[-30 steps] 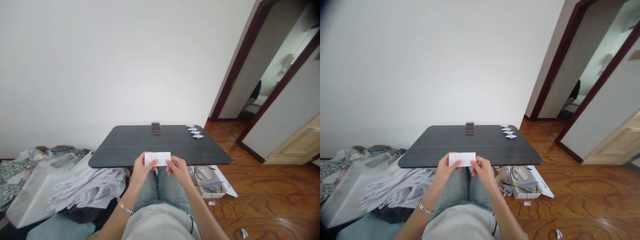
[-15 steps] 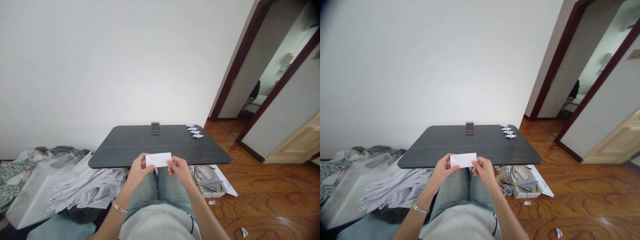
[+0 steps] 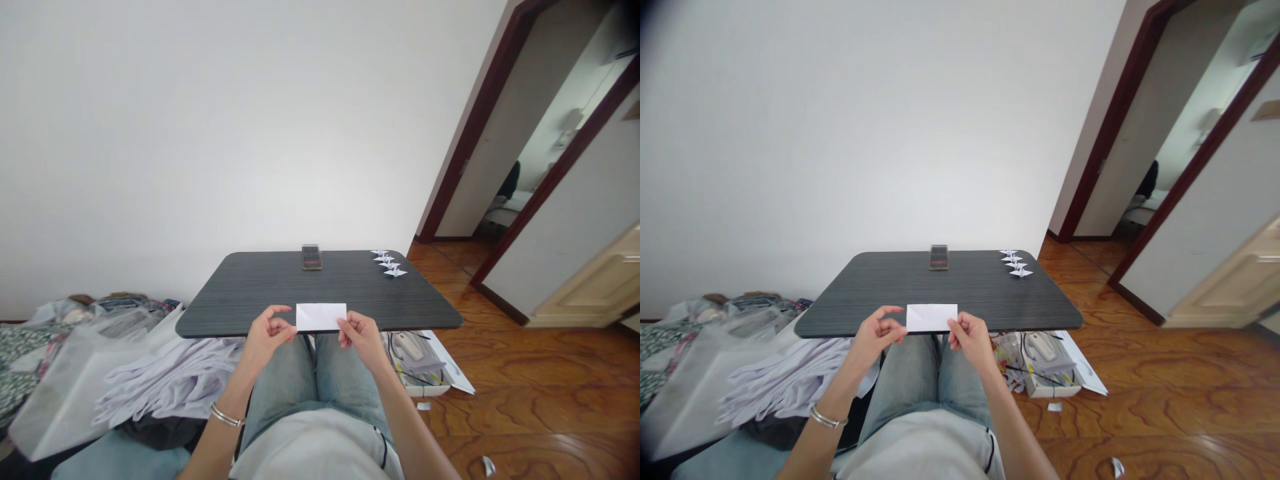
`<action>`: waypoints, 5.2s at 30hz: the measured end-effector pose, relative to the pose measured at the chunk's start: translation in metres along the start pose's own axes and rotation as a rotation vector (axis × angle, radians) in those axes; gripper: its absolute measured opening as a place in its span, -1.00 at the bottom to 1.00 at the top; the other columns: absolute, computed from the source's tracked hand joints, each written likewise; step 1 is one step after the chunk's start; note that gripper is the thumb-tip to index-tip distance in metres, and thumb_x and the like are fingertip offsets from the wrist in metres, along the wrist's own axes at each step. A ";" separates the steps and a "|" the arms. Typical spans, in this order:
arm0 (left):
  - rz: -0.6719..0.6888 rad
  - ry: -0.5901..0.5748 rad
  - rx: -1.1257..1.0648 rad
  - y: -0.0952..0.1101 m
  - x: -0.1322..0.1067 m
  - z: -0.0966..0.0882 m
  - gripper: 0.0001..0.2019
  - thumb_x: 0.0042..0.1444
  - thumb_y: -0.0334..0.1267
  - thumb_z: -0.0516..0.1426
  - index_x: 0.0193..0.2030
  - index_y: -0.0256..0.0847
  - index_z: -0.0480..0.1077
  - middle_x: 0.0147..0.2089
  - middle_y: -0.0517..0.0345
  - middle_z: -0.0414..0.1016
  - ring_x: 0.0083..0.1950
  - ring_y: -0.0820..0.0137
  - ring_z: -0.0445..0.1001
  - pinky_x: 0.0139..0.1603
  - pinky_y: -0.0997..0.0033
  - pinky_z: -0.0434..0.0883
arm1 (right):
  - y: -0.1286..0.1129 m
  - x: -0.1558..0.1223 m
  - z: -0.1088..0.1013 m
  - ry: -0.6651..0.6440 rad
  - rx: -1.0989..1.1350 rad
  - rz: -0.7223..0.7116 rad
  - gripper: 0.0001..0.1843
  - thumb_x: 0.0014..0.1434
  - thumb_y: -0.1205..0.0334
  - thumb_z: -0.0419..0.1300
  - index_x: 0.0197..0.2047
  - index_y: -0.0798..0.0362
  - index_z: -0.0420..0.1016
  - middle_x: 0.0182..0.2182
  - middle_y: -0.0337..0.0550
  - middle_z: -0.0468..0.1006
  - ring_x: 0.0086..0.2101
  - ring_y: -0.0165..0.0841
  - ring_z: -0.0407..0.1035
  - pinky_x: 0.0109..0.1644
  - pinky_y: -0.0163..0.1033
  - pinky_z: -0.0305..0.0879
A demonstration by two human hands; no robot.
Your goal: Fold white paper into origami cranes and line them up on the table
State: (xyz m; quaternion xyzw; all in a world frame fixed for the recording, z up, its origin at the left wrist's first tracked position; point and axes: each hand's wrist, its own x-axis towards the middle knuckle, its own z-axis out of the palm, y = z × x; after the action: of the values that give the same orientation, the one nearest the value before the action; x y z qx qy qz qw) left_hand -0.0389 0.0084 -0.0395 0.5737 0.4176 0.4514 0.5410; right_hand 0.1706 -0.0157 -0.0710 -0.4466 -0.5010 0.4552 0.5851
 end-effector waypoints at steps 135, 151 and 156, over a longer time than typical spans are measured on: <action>0.204 -0.118 0.297 -0.018 0.003 0.034 -0.76 0.08 -0.15 0.10 -0.39 -0.30 0.45 -0.50 0.18 0.42 -0.47 0.49 0.27 -0.43 0.52 0.17 | 0.010 -0.006 0.009 -0.086 -0.407 -0.149 -0.76 0.05 0.11 0.19 -0.53 0.09 0.43 -0.69 -0.37 0.15 -0.63 -0.50 -0.01 -0.57 -0.38 -0.10; 0.151 -0.192 0.173 -0.015 0.002 0.034 -0.75 0.08 -0.12 0.09 -0.41 -0.29 0.39 -0.51 0.21 0.39 -0.47 0.47 0.28 -0.42 0.52 0.16 | 0.009 -0.003 0.006 -0.047 -0.284 -0.158 -0.76 0.05 0.08 0.19 -0.26 0.04 0.47 -0.43 -0.20 0.45 -0.49 -0.40 0.27 -0.46 -0.35 0.16; 0.184 -0.202 0.222 -0.010 0.001 0.032 -0.77 0.09 -0.17 0.09 -0.42 -0.29 0.40 -0.53 0.23 0.36 -0.48 0.49 0.24 -0.44 0.52 0.13 | 0.012 -0.001 0.007 -0.221 -0.063 -0.040 -0.72 0.05 0.01 0.19 -0.34 0.07 0.46 -0.47 -0.20 0.46 -0.45 -0.37 0.33 -0.43 -0.34 0.21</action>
State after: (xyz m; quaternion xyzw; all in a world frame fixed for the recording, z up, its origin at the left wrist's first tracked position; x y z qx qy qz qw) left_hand -0.0073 0.0021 -0.0498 0.7083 0.3542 0.3899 0.4700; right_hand 0.1630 -0.0137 -0.0821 -0.4016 -0.5853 0.4739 0.5212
